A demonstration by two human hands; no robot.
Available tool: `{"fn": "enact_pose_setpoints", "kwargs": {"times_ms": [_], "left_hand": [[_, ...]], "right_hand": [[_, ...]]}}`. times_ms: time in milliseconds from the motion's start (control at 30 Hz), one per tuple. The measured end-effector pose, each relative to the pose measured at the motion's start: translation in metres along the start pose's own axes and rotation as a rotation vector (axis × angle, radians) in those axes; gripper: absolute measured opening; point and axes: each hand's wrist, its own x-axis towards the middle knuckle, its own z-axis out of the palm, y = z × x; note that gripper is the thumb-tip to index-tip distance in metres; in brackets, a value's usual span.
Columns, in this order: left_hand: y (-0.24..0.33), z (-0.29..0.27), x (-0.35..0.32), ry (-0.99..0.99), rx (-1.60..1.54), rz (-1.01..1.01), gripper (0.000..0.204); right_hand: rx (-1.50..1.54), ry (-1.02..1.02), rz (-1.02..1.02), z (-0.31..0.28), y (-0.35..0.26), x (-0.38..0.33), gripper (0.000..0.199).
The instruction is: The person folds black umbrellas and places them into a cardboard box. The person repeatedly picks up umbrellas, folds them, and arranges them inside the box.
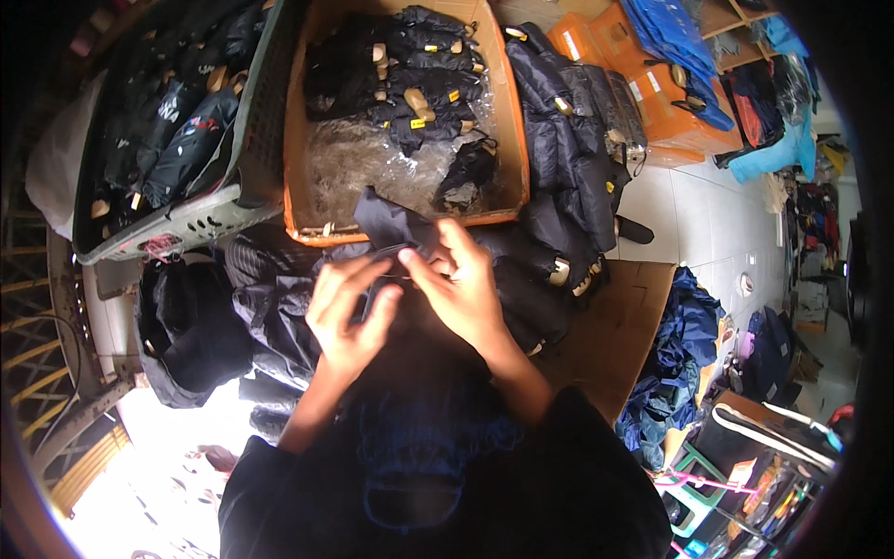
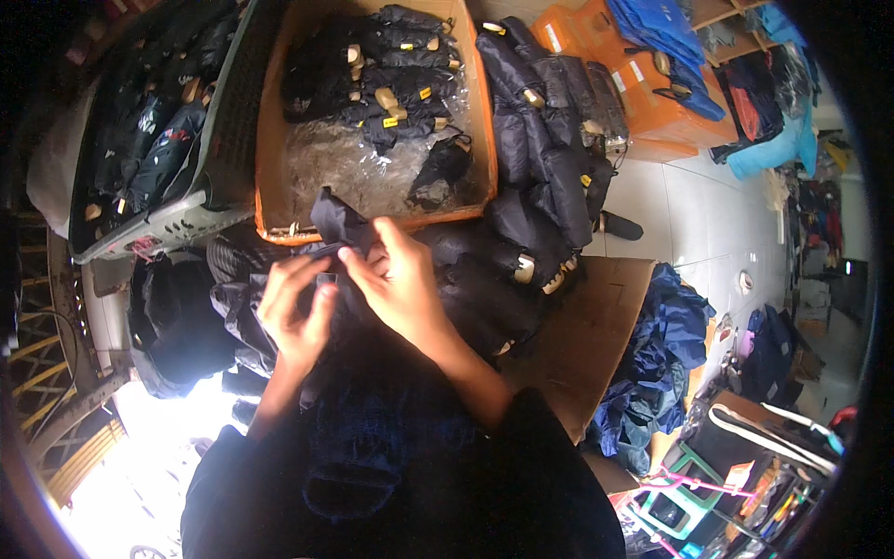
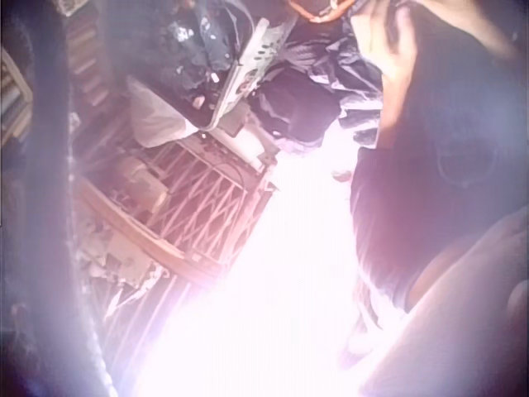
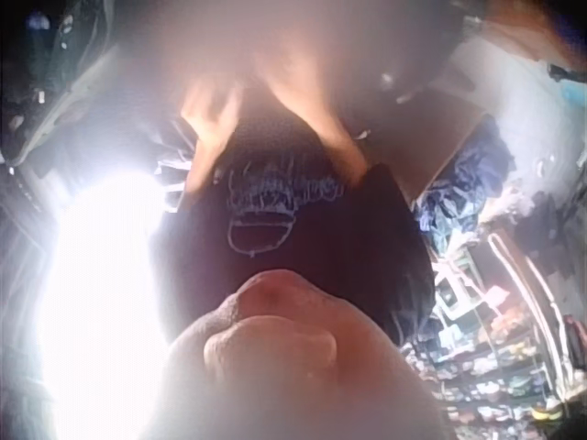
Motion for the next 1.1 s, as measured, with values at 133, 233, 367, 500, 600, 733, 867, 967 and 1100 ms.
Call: {"fn": "enact_pose_setpoints", "kwargs": {"times_ms": [133,233,367,500,600,733,867,967,1100], "left_hand": [[-0.021,0.006,0.012,0.174,0.08,-0.159,0.012],[-0.042,0.009,0.026,0.258,0.051,-0.197,0.02],[-0.061,-0.001,0.026,0.239,0.096,-0.18,0.024],[-0.054,-0.005,0.02,0.187,0.145,-0.127,0.025],[-0.054,-0.01,0.008,0.144,0.141,-0.179,0.023],[-0.058,-0.01,0.001,0.128,0.149,-0.169,0.023],[-0.051,-0.01,0.004,0.132,0.142,-0.192,0.024],[-0.044,-0.004,0.012,0.116,0.137,-0.207,0.027],[-0.042,0.011,0.017,0.129,0.117,-0.193,0.031]], "right_hand": [[-0.181,-0.359,-0.171,-0.016,-0.029,0.031,0.049],[-0.281,-0.616,0.14,-0.054,-0.019,0.099,0.035],[-1.32,-0.378,-0.262,-0.098,0.122,0.192,0.04],[-1.829,-0.838,0.035,-0.107,0.155,0.205,0.042],[-2.014,-0.858,-0.049,-0.098,0.175,0.209,0.04],[-2.117,-0.715,-0.282,-0.101,0.171,0.216,0.042],[-1.638,-0.468,-0.169,-0.1,0.106,0.206,0.065],[-1.471,-0.194,-0.067,-0.109,0.063,0.188,0.07],[-0.855,0.049,0.059,-0.125,0.007,0.154,0.053]]}}
